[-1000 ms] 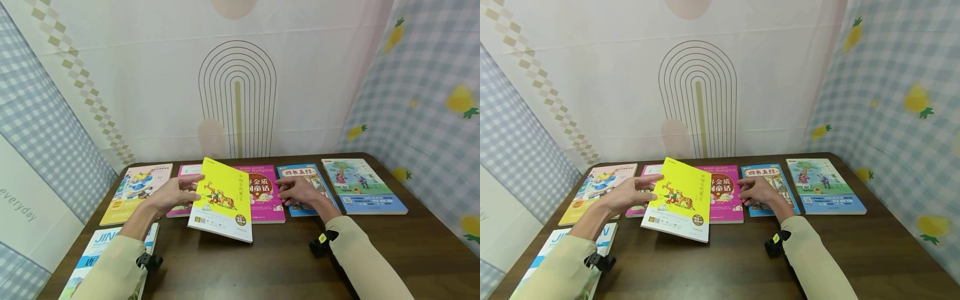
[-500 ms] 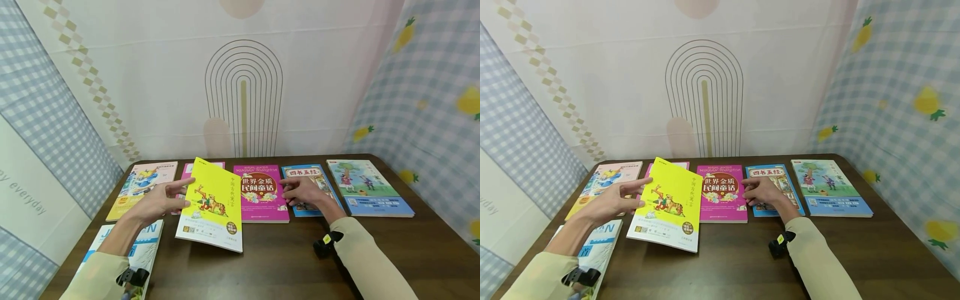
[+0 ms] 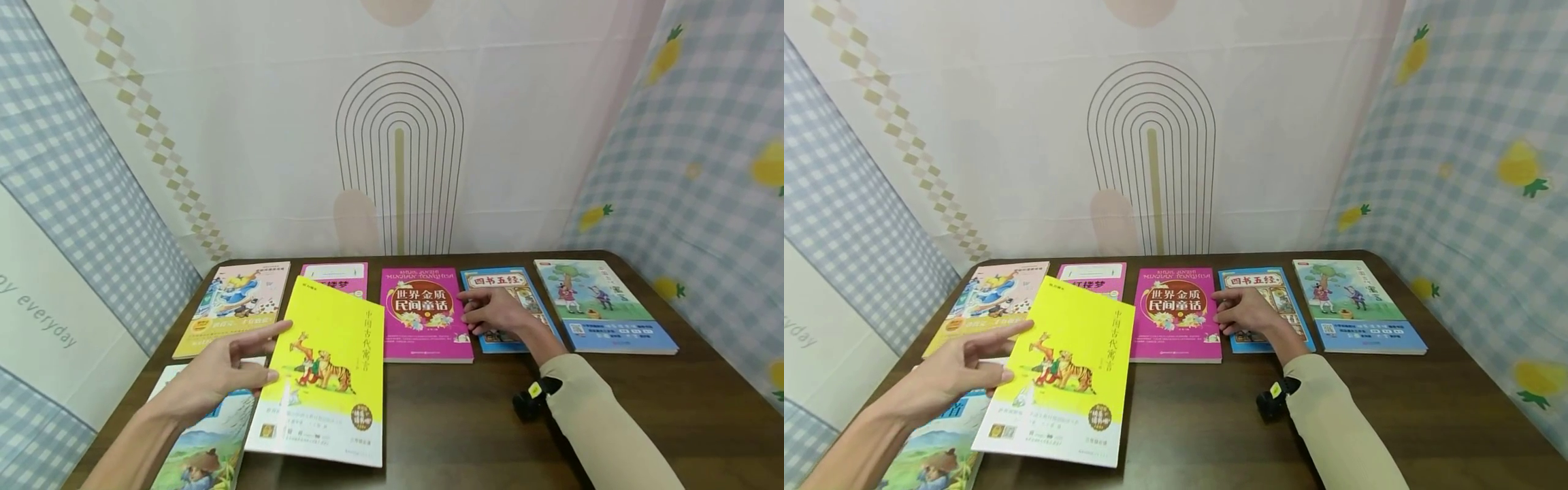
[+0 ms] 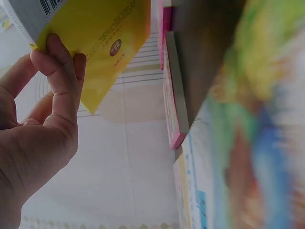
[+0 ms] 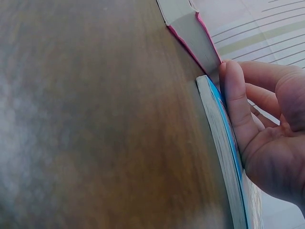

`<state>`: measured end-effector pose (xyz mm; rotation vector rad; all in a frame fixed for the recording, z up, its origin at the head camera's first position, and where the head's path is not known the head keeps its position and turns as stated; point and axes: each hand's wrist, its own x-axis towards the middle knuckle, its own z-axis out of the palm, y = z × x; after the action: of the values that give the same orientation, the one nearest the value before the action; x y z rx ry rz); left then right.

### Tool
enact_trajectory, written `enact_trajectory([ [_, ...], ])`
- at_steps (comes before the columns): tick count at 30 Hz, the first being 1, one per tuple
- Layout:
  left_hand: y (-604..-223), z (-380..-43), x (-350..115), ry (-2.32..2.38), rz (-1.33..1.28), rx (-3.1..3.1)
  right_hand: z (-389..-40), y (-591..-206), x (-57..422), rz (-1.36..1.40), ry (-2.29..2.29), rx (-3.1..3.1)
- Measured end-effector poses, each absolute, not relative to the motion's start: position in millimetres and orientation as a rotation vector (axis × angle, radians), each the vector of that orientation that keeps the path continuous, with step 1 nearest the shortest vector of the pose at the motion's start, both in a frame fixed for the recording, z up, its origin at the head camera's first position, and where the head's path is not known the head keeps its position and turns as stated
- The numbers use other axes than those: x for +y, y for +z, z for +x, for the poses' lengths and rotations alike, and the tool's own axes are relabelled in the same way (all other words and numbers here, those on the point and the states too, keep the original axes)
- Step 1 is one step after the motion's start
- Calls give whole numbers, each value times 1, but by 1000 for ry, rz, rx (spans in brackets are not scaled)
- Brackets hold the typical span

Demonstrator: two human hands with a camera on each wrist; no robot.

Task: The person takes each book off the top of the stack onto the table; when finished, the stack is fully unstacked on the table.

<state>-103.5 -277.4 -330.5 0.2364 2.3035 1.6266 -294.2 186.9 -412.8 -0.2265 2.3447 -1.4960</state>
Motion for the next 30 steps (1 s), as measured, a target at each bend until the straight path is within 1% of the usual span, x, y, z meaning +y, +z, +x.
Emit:
enact_trajectory([
  [6,-345,-71,-295,1638,197,2194,-294,-411,185,-229,-1493,2349],
  [11,-365,-59,-305,1682,137,2020,-295,-412,186,-203,-1485,2359],
  [17,-378,-56,-301,1646,94,1978,-294,-413,186,-203,-1490,2351],
  [23,-378,-59,-294,1486,42,2108,-292,-412,185,-192,-1488,2350],
  [30,-379,-61,-291,1446,57,2138,-295,-414,187,-201,-1486,2359],
])
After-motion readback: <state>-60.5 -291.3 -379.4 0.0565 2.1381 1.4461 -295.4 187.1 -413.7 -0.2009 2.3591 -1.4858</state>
